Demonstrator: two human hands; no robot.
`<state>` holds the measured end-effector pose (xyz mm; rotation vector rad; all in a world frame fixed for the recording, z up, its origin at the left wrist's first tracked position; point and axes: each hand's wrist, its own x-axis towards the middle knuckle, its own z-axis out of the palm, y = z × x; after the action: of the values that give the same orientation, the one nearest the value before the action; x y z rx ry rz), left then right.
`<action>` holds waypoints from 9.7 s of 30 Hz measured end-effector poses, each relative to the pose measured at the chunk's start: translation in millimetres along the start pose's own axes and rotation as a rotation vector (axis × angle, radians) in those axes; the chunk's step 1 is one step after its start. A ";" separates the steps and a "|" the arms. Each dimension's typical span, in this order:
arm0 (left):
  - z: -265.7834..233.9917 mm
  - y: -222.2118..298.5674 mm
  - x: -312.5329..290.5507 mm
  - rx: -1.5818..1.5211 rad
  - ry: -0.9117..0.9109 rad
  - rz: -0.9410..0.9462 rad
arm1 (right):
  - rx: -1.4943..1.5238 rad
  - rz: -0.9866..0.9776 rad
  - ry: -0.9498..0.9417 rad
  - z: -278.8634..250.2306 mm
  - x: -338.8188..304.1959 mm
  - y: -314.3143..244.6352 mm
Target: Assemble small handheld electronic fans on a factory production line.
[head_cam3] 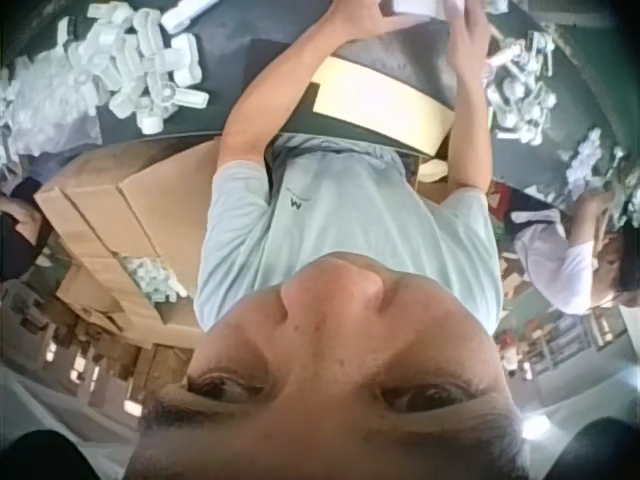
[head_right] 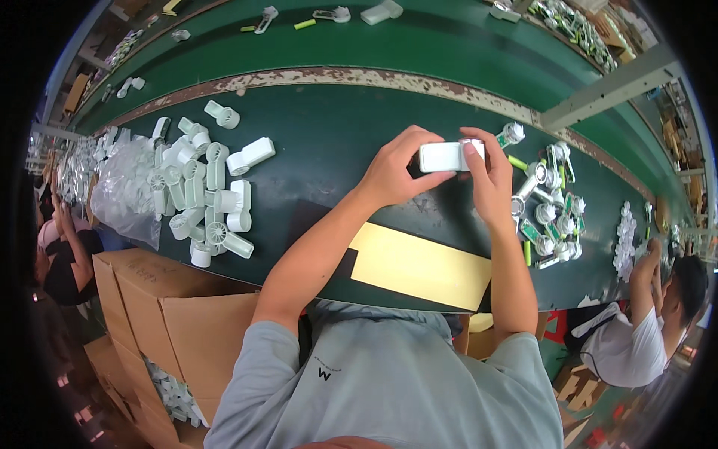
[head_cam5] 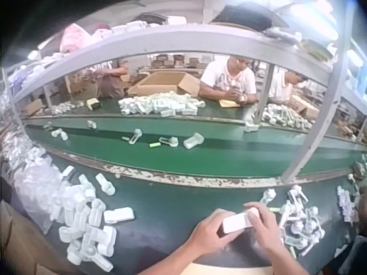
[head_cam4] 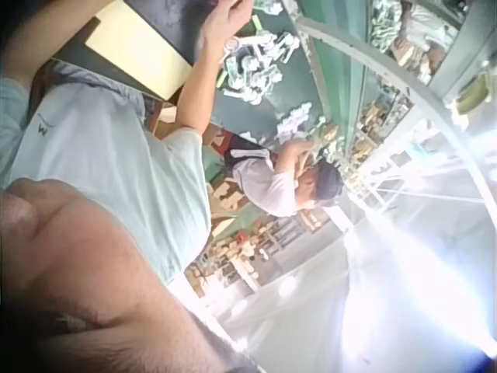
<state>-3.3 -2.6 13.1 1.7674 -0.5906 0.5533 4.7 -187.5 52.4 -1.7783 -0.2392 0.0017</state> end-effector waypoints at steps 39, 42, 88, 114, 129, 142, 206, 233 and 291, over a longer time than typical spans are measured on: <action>-5.7 -28.6 11.2 0.423 0.020 -0.372 | -1.196 -0.372 -0.450 268.4 318.8 25.9; -2.1 -35.0 12.8 0.163 0.192 -0.448 | -0.835 -0.271 -0.435 230.4 273.3 -16.0; -59.5 -8.4 40.3 -0.020 0.153 -0.532 | 0.792 0.079 -0.018 6.6 -43.2 14.5; -8.6 -23.2 13.4 -0.704 -0.078 -1.023 | 0.520 -0.283 -0.010 9.2 -40.5 18.6; -11.0 -12.0 16.2 -0.690 -0.420 -1.120 | 0.491 -0.343 0.045 9.2 -38.0 21.6; 0.3 -13.3 5.8 -0.923 -0.516 -1.050 | 0.484 -0.372 0.066 14.8 -39.4 15.4; -15.8 -32.7 10.5 -0.791 -0.370 -0.628 | -0.738 -0.222 -0.564 47.3 -111.7 -19.6; -14.0 -27.6 3.5 -0.787 -0.760 -0.739 | -0.680 -0.447 -0.259 -8.8 -31.6 -42.0; 1.2 -22.3 0.1 -1.206 -0.491 -0.908 | 0.044 -0.051 -0.313 -31.4 -14.3 -20.1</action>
<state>11.2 1.6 -3.3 0.7934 -0.2567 -0.7743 -8.4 -216.1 77.0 -1.7226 -0.5058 0.2481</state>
